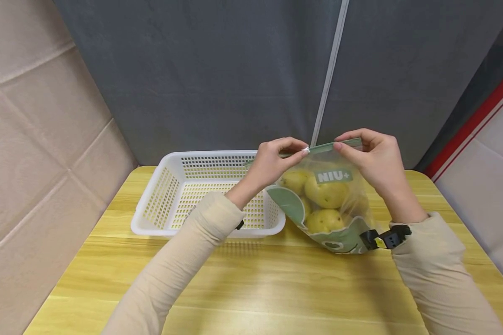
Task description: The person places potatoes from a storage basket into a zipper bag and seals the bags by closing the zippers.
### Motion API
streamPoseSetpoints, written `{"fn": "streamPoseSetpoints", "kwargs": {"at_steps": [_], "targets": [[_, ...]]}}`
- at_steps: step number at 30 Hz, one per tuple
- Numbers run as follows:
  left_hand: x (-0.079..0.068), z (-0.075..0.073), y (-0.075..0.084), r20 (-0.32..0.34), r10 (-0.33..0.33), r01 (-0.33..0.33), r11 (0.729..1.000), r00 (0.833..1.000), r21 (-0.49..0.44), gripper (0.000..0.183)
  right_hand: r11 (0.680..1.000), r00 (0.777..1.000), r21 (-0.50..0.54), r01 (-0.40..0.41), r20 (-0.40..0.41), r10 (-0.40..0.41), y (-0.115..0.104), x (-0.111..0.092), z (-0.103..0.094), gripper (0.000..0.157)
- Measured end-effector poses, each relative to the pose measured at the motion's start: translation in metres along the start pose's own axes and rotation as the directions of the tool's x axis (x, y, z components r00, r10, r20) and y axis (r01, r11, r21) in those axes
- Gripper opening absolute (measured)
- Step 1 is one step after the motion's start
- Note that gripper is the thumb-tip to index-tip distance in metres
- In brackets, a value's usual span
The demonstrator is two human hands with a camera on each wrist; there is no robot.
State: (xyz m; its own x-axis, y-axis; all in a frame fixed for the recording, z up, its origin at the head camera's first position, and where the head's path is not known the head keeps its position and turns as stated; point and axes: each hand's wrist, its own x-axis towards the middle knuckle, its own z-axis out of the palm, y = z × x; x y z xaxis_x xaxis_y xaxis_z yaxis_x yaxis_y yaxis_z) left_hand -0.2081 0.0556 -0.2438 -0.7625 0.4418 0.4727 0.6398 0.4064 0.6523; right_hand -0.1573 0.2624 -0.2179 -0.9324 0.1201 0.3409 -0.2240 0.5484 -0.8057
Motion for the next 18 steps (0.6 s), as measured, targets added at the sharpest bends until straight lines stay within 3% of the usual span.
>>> {"fn": "streamPoseSetpoints", "kwargs": {"at_steps": [7, 15, 18], "targets": [[-0.001, 0.001, -0.006, 0.026, -0.019, 0.019, 1.000, 0.999, 0.001, 0.024, 1.000, 1.000, 0.011, -0.021, 0.013, 0.021, 0.002, 0.001, -0.009, 0.012], [0.000, 0.002, -0.005, 0.019, -0.019, 0.019, 1.000, 1.000, 0.004, 0.024, 0.971, 0.991, -0.238, 0.030, 0.133, 0.002, -0.005, 0.002, -0.020, 0.009], [-0.001, 0.002, -0.005, 0.023, -0.013, 0.012, 1.000, 1.000, 0.017, 0.025, 0.952, 0.986, -0.300, 0.050, 0.165, 0.000, -0.005, 0.003, -0.022, 0.023]]}}
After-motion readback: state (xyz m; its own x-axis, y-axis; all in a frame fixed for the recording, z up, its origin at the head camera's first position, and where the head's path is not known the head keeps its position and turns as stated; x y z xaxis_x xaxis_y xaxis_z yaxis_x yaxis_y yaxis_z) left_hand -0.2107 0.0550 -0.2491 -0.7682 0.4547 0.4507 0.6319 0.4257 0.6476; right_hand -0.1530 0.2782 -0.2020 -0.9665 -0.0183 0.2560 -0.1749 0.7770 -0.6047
